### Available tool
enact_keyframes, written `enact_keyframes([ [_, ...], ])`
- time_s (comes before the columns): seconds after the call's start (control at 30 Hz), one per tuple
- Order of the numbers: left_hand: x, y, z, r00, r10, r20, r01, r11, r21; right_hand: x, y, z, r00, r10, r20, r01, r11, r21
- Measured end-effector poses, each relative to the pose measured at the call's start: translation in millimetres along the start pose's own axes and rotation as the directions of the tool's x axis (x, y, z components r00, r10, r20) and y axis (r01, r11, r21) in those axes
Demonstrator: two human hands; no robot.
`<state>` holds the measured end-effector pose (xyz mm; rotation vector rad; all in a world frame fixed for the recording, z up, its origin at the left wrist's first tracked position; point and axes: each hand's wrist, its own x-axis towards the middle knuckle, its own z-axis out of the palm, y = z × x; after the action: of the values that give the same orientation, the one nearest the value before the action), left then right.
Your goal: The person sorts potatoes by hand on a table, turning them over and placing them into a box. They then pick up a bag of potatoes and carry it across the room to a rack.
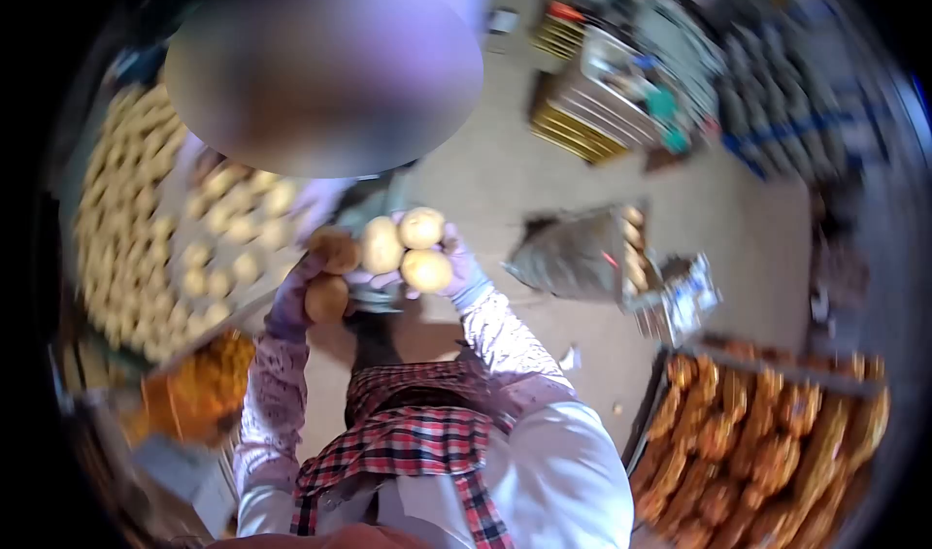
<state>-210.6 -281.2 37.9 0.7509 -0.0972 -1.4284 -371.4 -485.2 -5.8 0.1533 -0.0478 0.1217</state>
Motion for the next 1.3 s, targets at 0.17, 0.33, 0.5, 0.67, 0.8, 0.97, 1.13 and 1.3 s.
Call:
enact_keyframes([
  [0.17,147,-161,117,0.949,-0.214,0.231,0.266,0.938,-0.223,-236,-81,13,0.904,-0.426,0.016,0.427,0.904,-0.009],
  [0.33,280,-318,241,0.893,-0.378,0.246,0.397,0.917,-0.033,-460,-172,16,0.642,-0.727,-0.243,0.629,0.681,-0.376],
  [0.5,407,-431,327,0.816,-0.578,-0.006,0.57,0.806,-0.161,-543,-259,16,0.344,-0.729,-0.592,0.525,0.672,-0.523],
  [0.67,442,-509,251,0.847,-0.47,0.249,0.532,0.767,-0.36,-587,-287,-16,0.014,-0.777,-0.629,-0.226,0.61,-0.759],
  [0.8,379,-500,244,0.801,-0.548,-0.24,0.569,0.822,0.021,-632,-270,-31,-0.157,-0.819,-0.552,-0.142,0.572,-0.808],
  [0.97,341,-537,271,0.635,-0.466,-0.616,0.723,0.64,0.261,-660,-288,-40,-0.24,-0.968,-0.079,-0.732,0.234,-0.639],
  [1.13,379,-557,277,0.775,-0.347,-0.528,0.631,0.47,0.617,-679,-313,-50,-0.077,-0.997,0.005,-0.934,0.071,-0.351],
  [1.3,411,-569,290,0.783,-0.159,-0.601,0.615,0.339,0.712,-742,-312,-79,0.19,-0.964,-0.184,-0.912,-0.104,-0.396],
])
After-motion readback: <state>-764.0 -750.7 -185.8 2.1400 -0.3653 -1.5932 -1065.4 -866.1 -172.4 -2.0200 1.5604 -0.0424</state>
